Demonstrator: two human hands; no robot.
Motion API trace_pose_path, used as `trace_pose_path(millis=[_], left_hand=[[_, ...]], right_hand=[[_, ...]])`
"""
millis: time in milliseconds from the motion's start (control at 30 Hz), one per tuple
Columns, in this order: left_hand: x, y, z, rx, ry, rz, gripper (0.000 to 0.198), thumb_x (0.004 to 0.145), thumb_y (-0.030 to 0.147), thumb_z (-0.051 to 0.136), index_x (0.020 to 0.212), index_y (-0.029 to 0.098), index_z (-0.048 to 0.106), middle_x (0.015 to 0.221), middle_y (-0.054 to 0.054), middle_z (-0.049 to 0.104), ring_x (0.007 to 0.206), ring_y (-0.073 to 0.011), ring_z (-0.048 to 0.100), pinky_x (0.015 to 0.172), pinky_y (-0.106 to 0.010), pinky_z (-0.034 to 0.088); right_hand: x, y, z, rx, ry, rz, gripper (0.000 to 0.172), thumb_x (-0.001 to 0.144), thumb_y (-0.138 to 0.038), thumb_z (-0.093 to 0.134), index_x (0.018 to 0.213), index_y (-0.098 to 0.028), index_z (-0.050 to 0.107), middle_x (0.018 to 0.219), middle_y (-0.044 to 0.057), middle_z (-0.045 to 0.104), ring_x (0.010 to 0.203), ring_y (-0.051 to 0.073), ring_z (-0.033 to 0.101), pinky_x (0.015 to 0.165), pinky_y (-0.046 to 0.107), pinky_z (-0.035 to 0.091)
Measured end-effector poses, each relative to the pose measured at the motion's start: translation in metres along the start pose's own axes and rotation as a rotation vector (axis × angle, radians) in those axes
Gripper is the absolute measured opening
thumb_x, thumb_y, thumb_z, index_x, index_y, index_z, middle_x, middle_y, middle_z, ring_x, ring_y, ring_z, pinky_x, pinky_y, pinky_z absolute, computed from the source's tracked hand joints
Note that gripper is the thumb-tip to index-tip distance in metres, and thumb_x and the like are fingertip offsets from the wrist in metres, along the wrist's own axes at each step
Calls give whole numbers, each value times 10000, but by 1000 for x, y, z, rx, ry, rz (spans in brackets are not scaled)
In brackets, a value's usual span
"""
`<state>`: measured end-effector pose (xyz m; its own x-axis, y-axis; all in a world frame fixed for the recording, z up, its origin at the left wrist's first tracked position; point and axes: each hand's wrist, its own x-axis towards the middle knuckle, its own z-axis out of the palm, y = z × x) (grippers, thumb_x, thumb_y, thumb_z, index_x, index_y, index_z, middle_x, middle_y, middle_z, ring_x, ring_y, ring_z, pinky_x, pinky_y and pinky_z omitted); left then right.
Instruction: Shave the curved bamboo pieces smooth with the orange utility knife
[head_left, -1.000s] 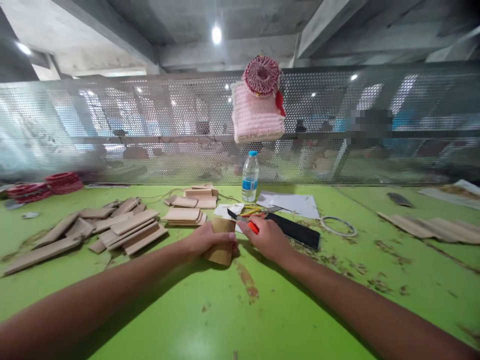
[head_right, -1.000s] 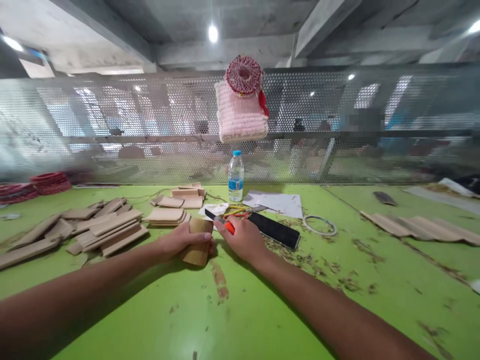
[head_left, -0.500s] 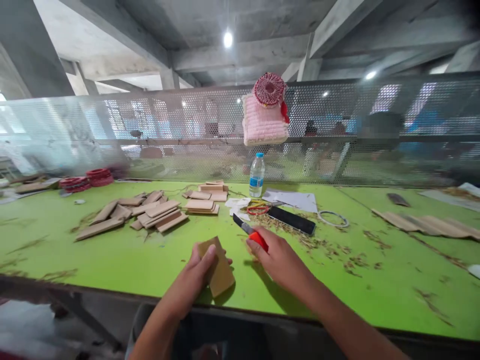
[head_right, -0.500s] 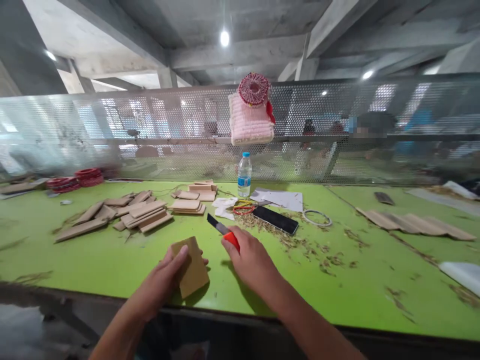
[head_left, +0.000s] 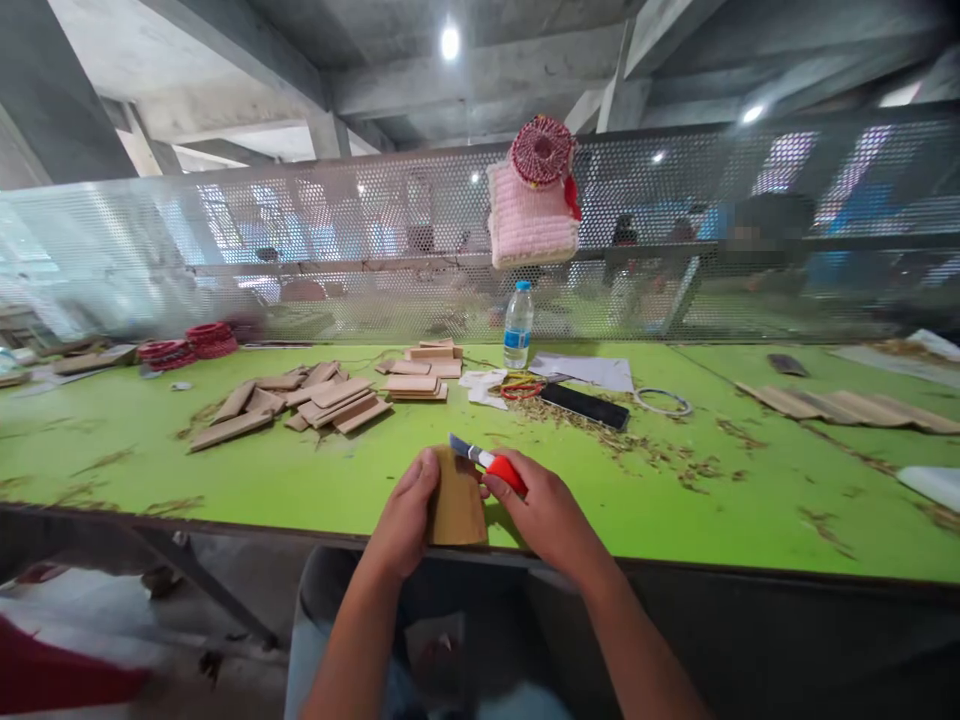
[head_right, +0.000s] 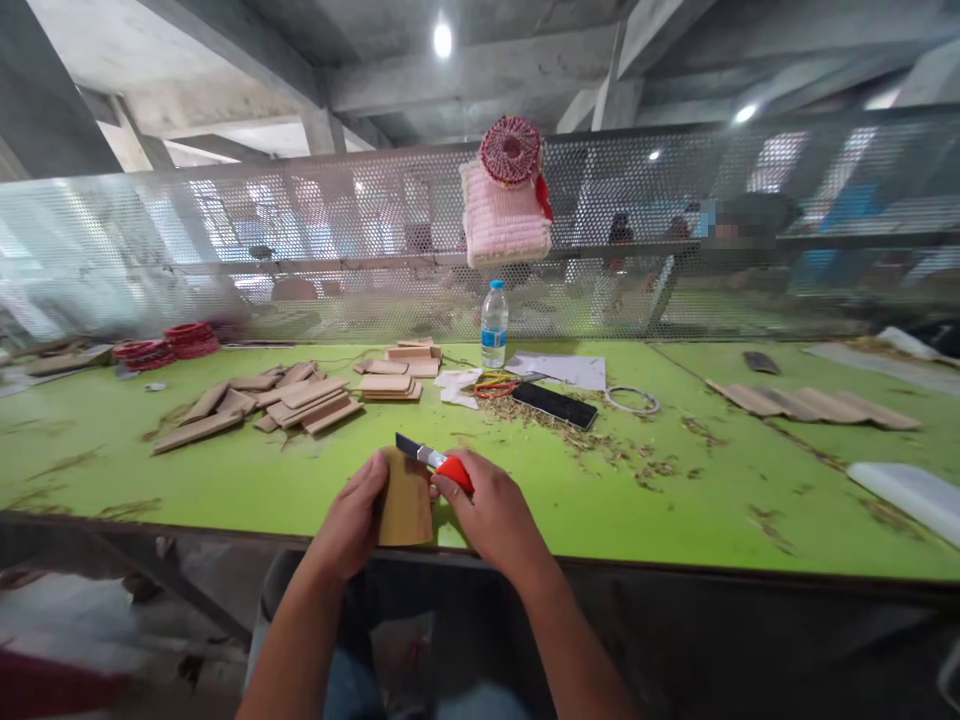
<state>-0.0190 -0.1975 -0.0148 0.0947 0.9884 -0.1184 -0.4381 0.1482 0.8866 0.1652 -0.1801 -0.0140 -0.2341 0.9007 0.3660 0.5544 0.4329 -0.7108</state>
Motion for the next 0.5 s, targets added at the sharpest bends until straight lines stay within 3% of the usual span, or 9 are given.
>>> trace_pose_path(millis=[133, 300, 500], left_hand=[[1, 0, -1, 16, -5, -15, 540, 850, 599, 653, 1209, 204, 564, 957, -75, 746, 846, -232, 729, 739, -328, 585], [-6, 10, 3, 273, -153, 57, 514, 784, 443, 779, 1177, 199, 556, 1089, -67, 705, 942, -238, 687, 827, -347, 557], [-7, 10, 0, 487, -106, 128, 502, 748, 403, 798, 1127, 191, 546, 1013, -44, 678, 979, -259, 636, 825, -331, 526]], right_hand=[[-2, 2, 1, -38, 3, -17, 383, 955, -521, 506, 1153, -226, 647, 1095, 76, 719, 955, 230, 653, 826, 315, 454], [-3, 2, -2, -4, 14, -18, 358, 961, -510, 501, 1125, -225, 640, 1040, 58, 716, 919, 212, 645, 800, 293, 447], [-2, -1, -3, 8, 22, -2, 325, 955, -497, 515, 1083, -228, 645, 955, 36, 708, 848, 199, 631, 748, 278, 435]])
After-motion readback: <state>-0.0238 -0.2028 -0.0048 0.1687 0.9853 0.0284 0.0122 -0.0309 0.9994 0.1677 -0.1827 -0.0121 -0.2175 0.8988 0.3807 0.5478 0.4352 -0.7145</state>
